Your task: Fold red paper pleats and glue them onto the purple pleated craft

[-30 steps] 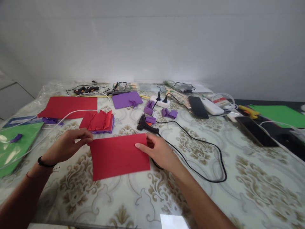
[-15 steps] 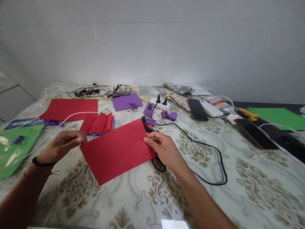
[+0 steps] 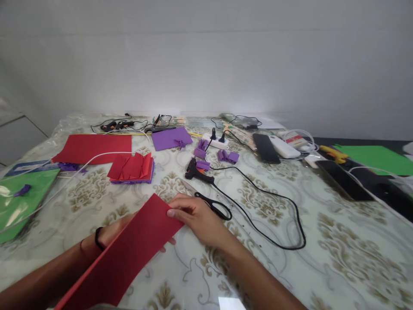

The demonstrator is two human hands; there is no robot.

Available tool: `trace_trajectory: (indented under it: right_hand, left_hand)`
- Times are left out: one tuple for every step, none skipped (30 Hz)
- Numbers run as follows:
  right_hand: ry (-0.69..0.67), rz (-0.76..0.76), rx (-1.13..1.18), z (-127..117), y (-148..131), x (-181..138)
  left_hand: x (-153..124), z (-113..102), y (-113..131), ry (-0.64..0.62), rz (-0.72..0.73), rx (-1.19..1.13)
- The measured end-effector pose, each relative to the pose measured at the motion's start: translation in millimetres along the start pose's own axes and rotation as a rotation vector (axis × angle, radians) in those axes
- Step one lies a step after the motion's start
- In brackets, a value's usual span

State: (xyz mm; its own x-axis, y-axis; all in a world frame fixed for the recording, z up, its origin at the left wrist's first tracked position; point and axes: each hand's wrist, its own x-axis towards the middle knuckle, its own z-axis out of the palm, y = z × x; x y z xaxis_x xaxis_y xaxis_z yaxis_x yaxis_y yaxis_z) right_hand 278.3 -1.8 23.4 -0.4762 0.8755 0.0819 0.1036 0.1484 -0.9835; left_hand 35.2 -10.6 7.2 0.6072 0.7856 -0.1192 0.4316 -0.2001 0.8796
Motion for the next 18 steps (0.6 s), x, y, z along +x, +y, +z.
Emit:
trace_trajectory:
  right_hand:
    - [0.006, -0.008, -0.017, 3.1, 1.0, 0.7]
    - [0.016, -0.007, -0.029, 5.7, 2.2, 1.4]
    - [0.034, 0.006, -0.028, 7.9, 3.6, 2.0]
    - [0.059, 0.029, -0.013, 9.6, 5.2, 2.5]
    - [0.087, 0.061, 0.013, 10.8, 6.8, 2.9]
    - [0.116, 0.096, 0.047, 11.5, 8.4, 3.2]
    - [0.138, 0.127, 0.076, 11.7, 9.8, 3.4]
    - [0.147, 0.151, 0.092, 11.3, 10.9, 3.5]
    - [0.141, 0.167, 0.094, 10.4, 11.8, 3.4]
    - [0.125, 0.178, 0.087, 8.8, 12.2, 3.2]
    - [0.103, 0.183, 0.079, 6.6, 12.2, 2.8]
    - [0.079, 0.188, 0.067, 3.7, 11.9, 2.2]
    - [0.053, 0.196, 0.047, 0.2, 11.5, 1.7]
    - [0.031, 0.208, 0.021, -3.9, 11.1, 1.1]
    - [0.01, 0.223, -0.012, -8.7, 10.8, 0.5]
    - [-0.007, 0.242, -0.051, -13.8, 10.8, 0.0]
    - [-0.019, 0.26, -0.088, -19.2, 11.3, -0.5]
    - [-0.026, 0.277, -0.124, -24.5, 12.1, -0.9]
  left_hand:
    - [-0.7, 1.6, 0.1, -0.047, -0.009, -0.054]
    - [-1.2, 2.3, 0.0, -0.111, -0.021, -0.139]
    - [-1.2, 2.2, -0.3, -0.153, -0.029, -0.232]
    - [-0.8, 1.5, -0.8, -0.166, -0.033, -0.321]
    - [-0.1, 0.3, -1.6, -0.156, -0.033, -0.403]
    - [0.8, -1.2, -2.5, -0.127, -0.034, -0.476]
    - [1.8, -2.9, -3.3, -0.095, -0.038, -0.545]
    - [2.7, -4.8, -3.9, -0.063, -0.044, -0.604]
    - [3.3, -7.0, -4.3, -0.03, -0.05, -0.631]
    - [3.4, -9.6, -4.4, 0.004, -0.054, -0.625]
    - [3.1, -12.5, -4.3, 0.044, -0.057, -0.609]
    - [2.3, -16.1, -4.3, 0.092, -0.057, -0.574]
    - [1.0, -20.4, -4.4, 0.143, -0.056, -0.522]
    - [-0.7, -25.8, -4.9, 0.19, -0.059, -0.468]
    - [-2.6, -32.2, -5.7, 0.232, -0.065, -0.413]
    - [-4.7, -39.6, -7.0, 0.263, -0.073, -0.361]
    - [-6.8, -47.8, -8.6, 0.281, -0.078, -0.303]
    - [-8.7, -56.4, -10.3, 0.293, -0.079, -0.239]
